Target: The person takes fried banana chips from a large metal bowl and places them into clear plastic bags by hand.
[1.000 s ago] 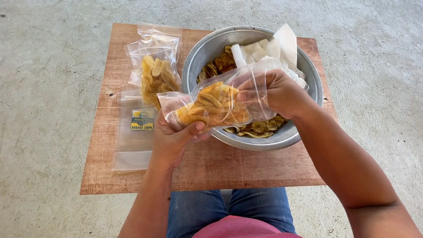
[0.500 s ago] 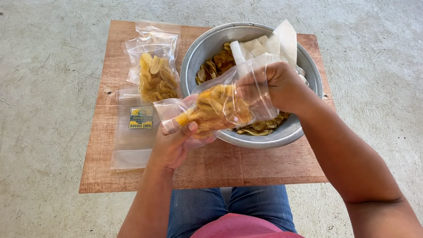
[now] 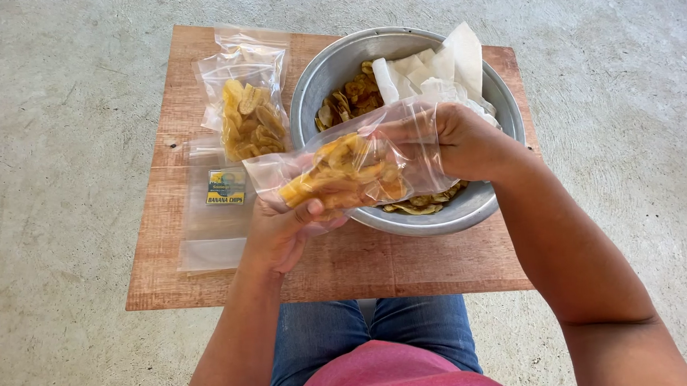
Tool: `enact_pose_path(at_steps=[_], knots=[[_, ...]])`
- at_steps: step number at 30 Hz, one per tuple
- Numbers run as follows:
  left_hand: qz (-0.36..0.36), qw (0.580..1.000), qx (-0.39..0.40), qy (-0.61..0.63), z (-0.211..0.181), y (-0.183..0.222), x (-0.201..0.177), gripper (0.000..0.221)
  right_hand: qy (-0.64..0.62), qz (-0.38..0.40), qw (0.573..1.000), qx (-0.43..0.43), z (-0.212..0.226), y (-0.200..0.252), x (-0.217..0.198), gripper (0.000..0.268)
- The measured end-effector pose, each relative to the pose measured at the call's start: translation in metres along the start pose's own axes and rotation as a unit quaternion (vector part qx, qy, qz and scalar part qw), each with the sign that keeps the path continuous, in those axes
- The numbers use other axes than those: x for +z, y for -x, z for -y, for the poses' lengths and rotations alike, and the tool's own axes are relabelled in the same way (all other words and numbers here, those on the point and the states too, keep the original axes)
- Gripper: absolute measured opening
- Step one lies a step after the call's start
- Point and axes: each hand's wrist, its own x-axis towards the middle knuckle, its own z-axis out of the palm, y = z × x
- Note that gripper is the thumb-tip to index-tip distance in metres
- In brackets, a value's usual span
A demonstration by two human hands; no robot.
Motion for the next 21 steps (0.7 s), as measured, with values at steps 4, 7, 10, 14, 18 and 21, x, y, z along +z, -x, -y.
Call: enact_pose_path(at_steps=[4, 7, 10, 14, 18, 21], knots=[[0.014, 0.999, -0.019, -0.034, -0.001, 0.002, -0.001, 0.064, 0.048, 0.021, 0.998, 0.031, 0.004, 0.001, -0.004, 0.045], [0.016, 1.0, -0.01, -0.01, 0.007, 0.002, -0.013, 0.054, -0.002, 0.016, 0.998, -0.055, 0.002, 0.0, -0.008, 0.038], [0.001, 0.999, 0.017, 0.051, 0.011, -0.001, -0.019, 0.052, -0.035, -0.02, 0.998, -0.042, -0.003, 0.001, -0.014, 0.034], [-0.051, 0.986, 0.053, 0.151, 0.011, -0.002, -0.025, 0.057, -0.099, -0.116, 0.985, -0.081, -0.018, 0.003, -0.026, 0.029], [-0.012, 0.993, 0.066, 0.1, 0.004, 0.004, -0.022, 0.064, 0.024, -0.11, 0.993, 0.046, -0.026, 0.009, -0.026, 0.024], [-0.05, 0.992, 0.069, 0.092, 0.008, 0.0, -0.036, 0.065, 0.253, -0.029, 0.954, 0.157, -0.037, 0.015, -0.01, 0.02]])
